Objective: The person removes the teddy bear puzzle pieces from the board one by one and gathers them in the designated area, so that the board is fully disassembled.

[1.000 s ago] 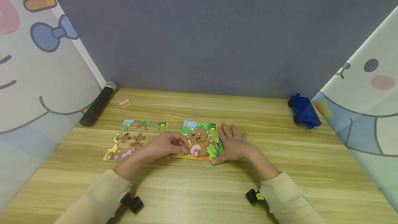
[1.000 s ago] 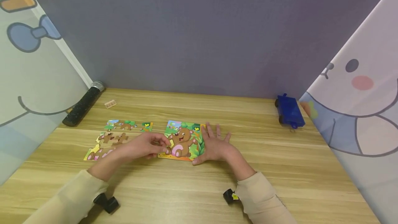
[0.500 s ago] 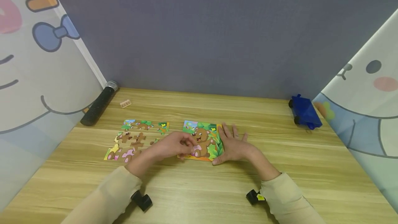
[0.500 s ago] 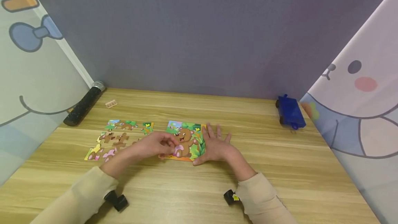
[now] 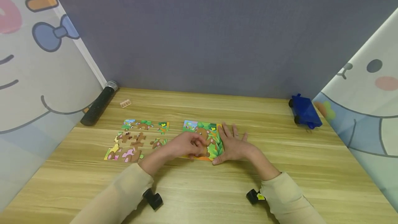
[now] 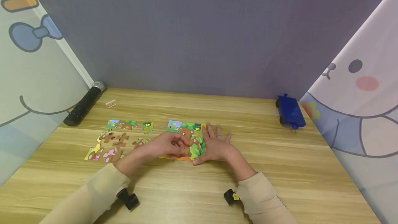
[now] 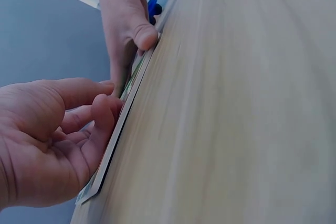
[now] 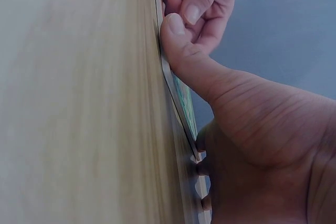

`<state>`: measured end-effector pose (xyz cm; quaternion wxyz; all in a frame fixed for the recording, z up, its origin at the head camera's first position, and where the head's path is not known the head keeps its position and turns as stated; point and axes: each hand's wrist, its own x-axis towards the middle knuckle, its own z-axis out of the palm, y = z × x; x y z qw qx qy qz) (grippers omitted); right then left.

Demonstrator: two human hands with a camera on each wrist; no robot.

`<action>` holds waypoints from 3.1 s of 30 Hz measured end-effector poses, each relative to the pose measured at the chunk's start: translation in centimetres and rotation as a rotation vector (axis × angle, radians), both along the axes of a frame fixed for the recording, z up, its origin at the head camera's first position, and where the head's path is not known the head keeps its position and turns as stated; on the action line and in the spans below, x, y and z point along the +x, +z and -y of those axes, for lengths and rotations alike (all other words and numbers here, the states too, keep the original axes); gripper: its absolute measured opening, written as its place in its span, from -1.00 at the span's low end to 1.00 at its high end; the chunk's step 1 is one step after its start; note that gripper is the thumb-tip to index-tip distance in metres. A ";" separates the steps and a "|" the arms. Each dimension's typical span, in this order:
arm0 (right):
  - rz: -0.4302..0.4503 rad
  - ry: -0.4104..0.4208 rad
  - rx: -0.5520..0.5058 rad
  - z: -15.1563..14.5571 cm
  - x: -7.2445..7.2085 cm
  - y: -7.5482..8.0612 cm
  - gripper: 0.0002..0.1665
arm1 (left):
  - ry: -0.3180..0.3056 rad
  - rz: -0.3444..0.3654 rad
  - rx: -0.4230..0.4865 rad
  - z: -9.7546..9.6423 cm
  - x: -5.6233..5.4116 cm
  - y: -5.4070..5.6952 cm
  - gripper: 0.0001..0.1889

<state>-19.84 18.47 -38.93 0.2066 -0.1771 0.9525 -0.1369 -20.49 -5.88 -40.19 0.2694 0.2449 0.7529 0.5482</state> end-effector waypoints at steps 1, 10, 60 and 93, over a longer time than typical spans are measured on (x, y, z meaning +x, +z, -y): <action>0.000 0.001 0.000 0.0 0.0 0.0 0.63 | -0.002 0.003 0.005 -0.1 0.0 0.0 -0.71; 0.001 0.007 0.000 0.0 0.0 0.1 0.62 | -0.039 0.010 -0.004 -1.5 -0.2 -0.1 -0.57; -0.003 0.002 -0.001 0.3 0.1 0.1 0.62 | 0.126 0.096 0.047 -1.4 -0.8 0.3 -0.74; 0.003 -0.008 -0.007 0.1 0.1 0.1 0.63 | 0.186 0.049 0.009 6.1 -0.5 0.5 -0.68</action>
